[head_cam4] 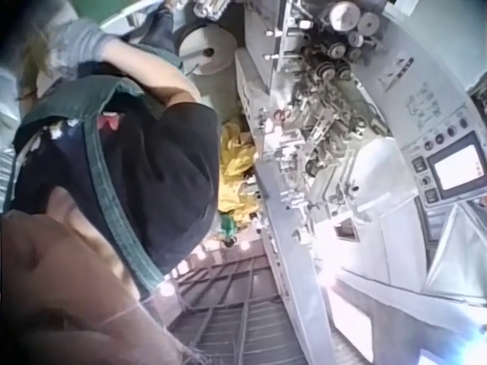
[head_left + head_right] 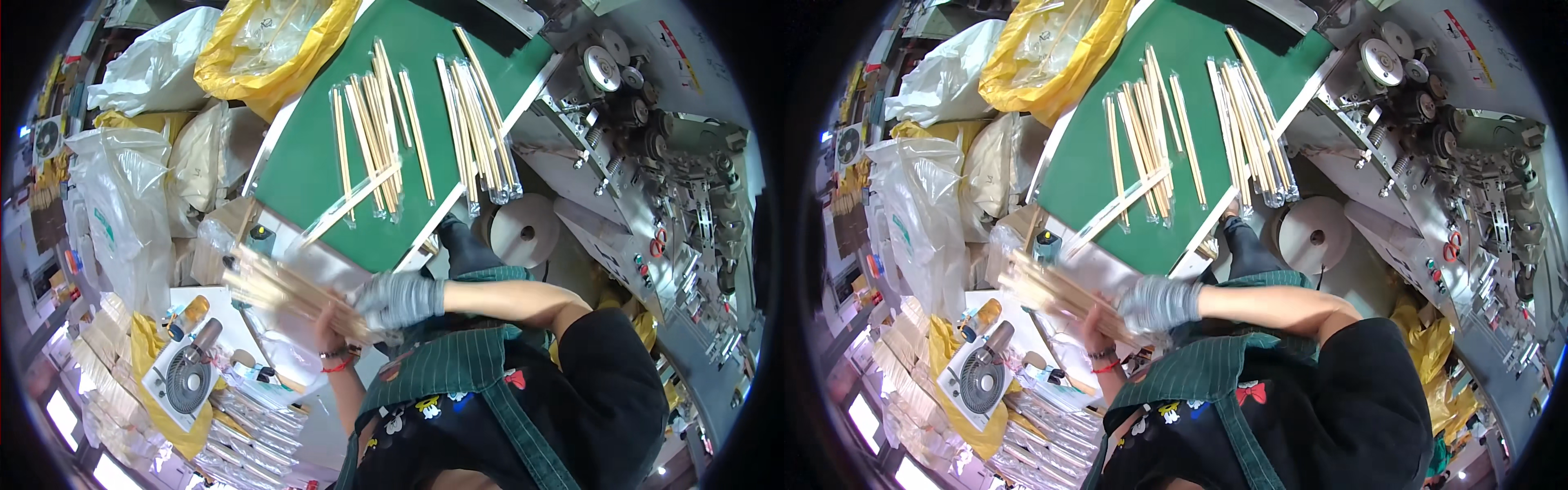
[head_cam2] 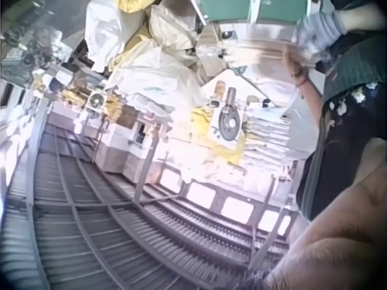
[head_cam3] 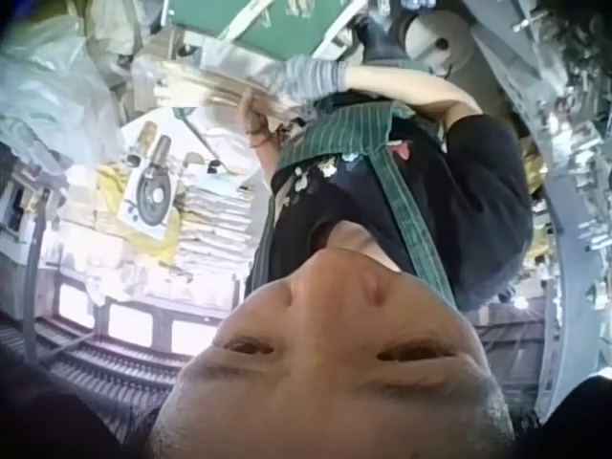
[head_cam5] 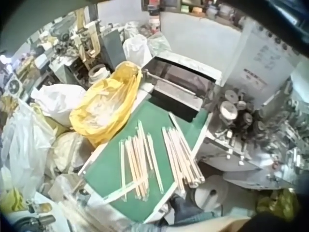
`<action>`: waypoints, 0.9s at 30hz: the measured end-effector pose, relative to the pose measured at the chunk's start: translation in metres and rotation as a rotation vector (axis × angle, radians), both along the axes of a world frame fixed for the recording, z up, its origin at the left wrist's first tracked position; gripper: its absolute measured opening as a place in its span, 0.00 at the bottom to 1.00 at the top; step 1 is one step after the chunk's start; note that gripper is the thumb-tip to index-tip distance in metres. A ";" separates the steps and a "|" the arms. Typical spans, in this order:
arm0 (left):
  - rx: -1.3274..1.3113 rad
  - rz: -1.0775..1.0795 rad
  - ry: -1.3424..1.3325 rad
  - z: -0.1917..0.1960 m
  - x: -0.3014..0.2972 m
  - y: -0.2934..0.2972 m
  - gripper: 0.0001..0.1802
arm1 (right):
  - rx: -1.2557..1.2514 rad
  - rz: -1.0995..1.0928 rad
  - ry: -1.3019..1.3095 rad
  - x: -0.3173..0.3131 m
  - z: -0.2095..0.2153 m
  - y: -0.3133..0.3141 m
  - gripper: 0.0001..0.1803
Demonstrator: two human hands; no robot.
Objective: Packaging bundles of wooden chopsticks into plastic bags and organizing them on a conveyor belt.
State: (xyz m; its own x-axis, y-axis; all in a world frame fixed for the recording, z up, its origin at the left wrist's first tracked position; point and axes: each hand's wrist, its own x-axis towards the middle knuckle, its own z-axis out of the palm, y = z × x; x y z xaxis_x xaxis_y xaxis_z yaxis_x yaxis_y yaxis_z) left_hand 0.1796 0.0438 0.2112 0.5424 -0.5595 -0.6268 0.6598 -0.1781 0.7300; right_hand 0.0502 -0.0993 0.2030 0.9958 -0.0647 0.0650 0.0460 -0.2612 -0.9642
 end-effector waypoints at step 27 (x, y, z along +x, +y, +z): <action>-0.519 0.042 0.293 -0.054 0.026 -0.036 0.16 | 0.349 -1.287 0.551 -0.034 -0.127 -0.029 0.13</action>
State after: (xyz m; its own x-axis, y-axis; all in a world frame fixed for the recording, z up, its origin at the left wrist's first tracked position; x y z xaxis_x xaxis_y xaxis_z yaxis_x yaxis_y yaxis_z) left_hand 0.2059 0.0079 0.1570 0.4161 -0.8145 -0.4042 0.8458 0.1835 0.5010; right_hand 0.0161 -0.1287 0.0759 0.1277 -0.8521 -0.5075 -0.4277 0.4144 -0.8034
